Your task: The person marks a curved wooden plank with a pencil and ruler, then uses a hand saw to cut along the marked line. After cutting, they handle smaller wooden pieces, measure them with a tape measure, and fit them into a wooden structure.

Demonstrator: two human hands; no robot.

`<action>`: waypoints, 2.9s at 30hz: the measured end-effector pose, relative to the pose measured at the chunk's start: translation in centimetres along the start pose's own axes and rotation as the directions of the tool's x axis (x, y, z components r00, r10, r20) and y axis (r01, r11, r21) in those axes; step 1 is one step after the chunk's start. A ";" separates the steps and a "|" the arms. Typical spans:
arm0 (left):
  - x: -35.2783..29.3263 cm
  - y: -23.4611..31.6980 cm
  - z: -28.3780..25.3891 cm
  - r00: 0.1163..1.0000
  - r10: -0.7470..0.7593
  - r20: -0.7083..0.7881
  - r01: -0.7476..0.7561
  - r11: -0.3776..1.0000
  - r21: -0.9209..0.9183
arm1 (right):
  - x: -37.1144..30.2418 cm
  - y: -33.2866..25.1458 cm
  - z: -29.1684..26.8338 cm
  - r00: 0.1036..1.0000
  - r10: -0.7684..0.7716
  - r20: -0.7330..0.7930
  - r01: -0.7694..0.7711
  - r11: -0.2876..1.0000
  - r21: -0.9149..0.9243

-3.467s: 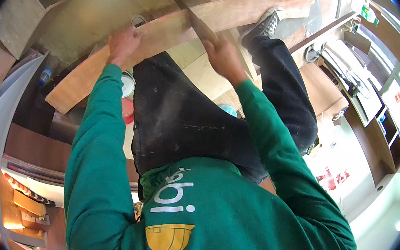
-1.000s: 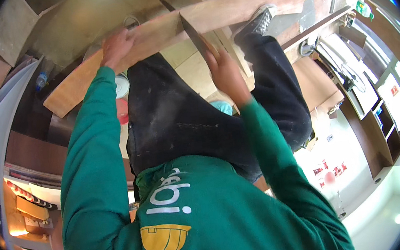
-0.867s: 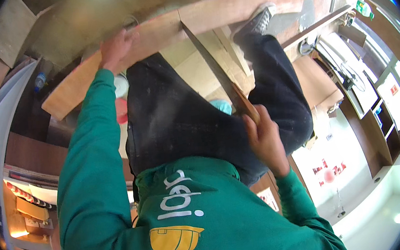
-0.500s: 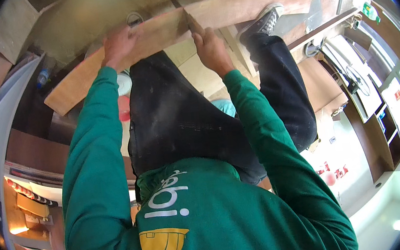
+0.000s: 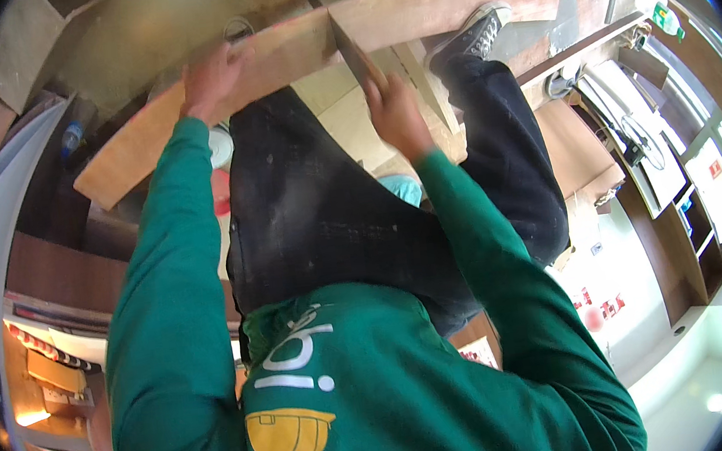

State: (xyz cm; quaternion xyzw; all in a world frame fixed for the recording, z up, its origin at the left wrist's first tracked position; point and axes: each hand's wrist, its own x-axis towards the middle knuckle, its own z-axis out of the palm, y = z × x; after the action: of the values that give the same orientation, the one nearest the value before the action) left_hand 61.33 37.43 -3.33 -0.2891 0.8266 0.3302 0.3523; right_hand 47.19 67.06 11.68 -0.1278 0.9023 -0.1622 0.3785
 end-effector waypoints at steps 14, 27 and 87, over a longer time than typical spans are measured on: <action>0.2 -1.2 0.4 0.999 -0.041 0.033 0.040 0.999 0.020 | -16.6 -10.2 -18.7 0.906 0.337 0.255 -0.342 0.939 -0.026; 0.9 -0.7 -0.2 0.999 -0.039 0.037 0.037 0.998 0.052 | -14.5 -8.7 -16.3 0.922 0.290 0.256 -0.296 0.955 -0.016; 0.9 -0.6 -1.0 0.990 -0.041 0.135 0.034 0.998 0.057 | -15.3 -8.4 -15.6 0.900 0.348 0.261 -0.355 0.935 -0.022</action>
State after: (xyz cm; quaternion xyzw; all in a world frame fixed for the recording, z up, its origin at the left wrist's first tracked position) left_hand 60.82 36.09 -3.66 -0.2716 0.8039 0.3197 0.4217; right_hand 47.26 67.88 35.08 0.0218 0.8505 -0.0846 0.5186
